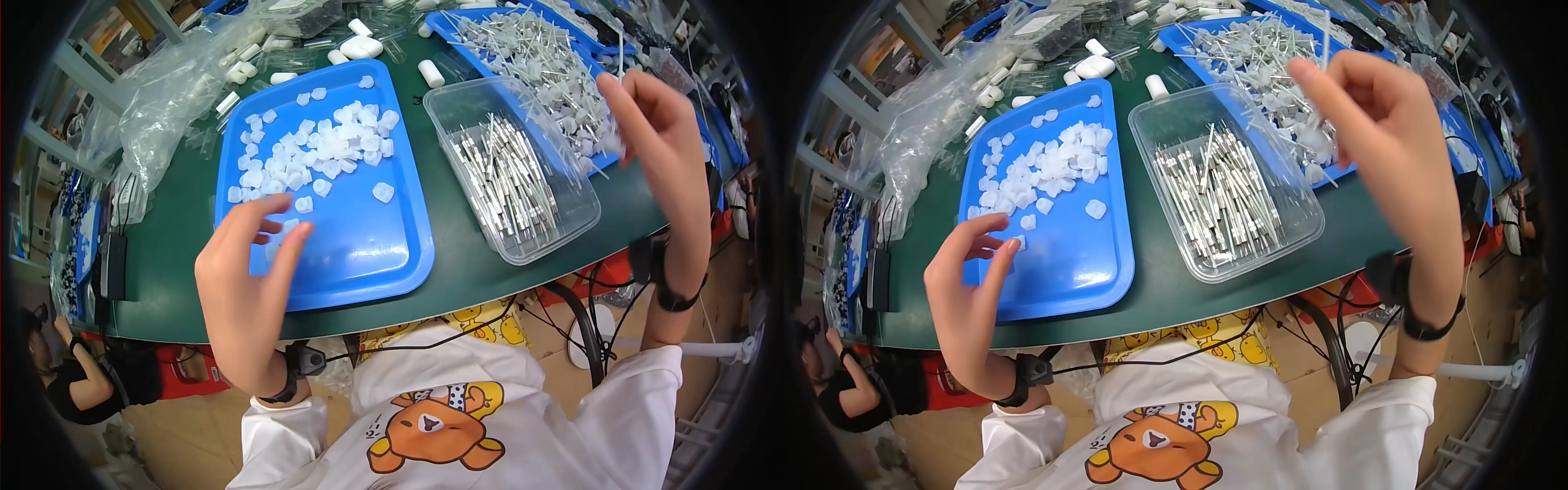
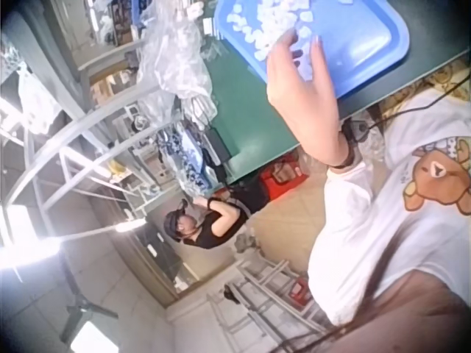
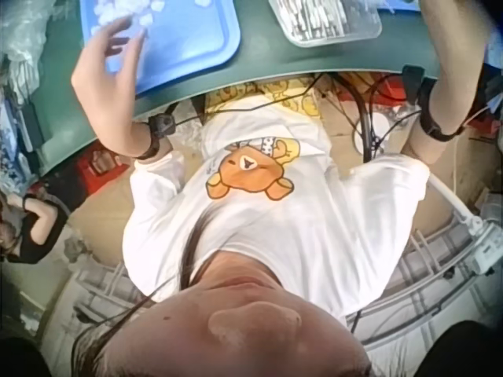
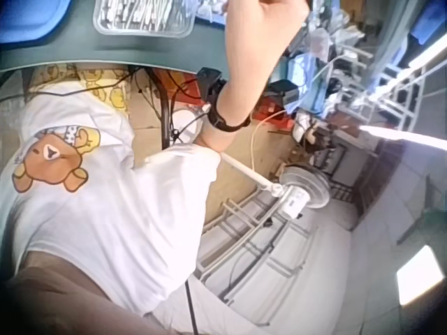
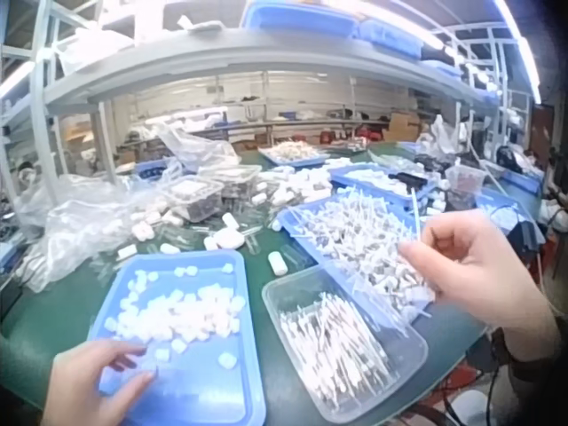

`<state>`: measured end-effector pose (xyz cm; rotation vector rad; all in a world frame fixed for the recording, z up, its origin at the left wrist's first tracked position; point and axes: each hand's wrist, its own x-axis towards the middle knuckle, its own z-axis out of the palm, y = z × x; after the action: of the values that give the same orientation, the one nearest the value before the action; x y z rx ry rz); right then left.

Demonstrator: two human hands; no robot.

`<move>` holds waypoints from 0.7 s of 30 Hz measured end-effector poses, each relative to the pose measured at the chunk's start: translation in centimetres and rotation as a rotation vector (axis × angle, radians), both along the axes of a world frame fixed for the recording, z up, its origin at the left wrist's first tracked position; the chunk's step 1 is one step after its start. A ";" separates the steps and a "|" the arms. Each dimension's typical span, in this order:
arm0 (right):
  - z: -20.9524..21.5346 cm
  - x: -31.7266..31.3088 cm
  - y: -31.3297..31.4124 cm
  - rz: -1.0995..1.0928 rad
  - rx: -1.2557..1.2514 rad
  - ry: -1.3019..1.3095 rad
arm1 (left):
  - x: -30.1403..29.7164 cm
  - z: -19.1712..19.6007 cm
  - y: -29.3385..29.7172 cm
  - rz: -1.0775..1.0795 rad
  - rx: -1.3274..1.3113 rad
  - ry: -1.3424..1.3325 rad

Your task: The recorder is assembling small lighting or electronic components by inserting tubes into bases and manipulating small wires.

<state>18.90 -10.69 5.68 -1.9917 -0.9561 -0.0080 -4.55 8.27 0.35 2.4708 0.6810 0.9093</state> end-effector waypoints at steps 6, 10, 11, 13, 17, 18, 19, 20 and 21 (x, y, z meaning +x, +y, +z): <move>0.9 4.6 -0.8 -0.222 -0.457 -0.586 | -0.6 -1.3 1.4 0.061 0.104 0.330; 1.0 1.3 0.8 0.155 -0.499 -0.348 | 0.0 -1.7 1.5 0.043 -0.048 0.335; 0.6 0.7 1.2 0.288 -0.523 -0.279 | 0.1 -1.8 1.5 0.044 -0.073 0.327; -0.1 -0.2 1.6 0.458 -0.619 -0.188 | 0.3 -1.7 1.5 0.049 -0.099 0.322; -1.3 -0.3 2.0 0.554 -0.799 -0.219 | 0.5 -1.5 1.5 0.029 -0.087 0.324; -1.5 -0.1 2.1 0.565 -0.816 -0.256 | 0.6 -1.6 1.6 0.015 -0.079 0.322; -1.1 0.0 2.6 0.536 -0.910 -0.162 | 0.6 -1.6 1.6 0.014 -0.078 0.319; -0.5 -0.2 3.3 0.504 -1.003 -0.066 | 0.7 -1.6 1.6 0.013 -0.077 0.315; 0.0 -0.3 3.8 0.470 -1.094 0.031 | 0.7 -1.6 1.6 0.010 -0.076 0.312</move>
<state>18.61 -6.85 5.64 -2.6143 -1.5869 0.9902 -3.85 9.85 -1.25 2.5670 0.8132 0.4934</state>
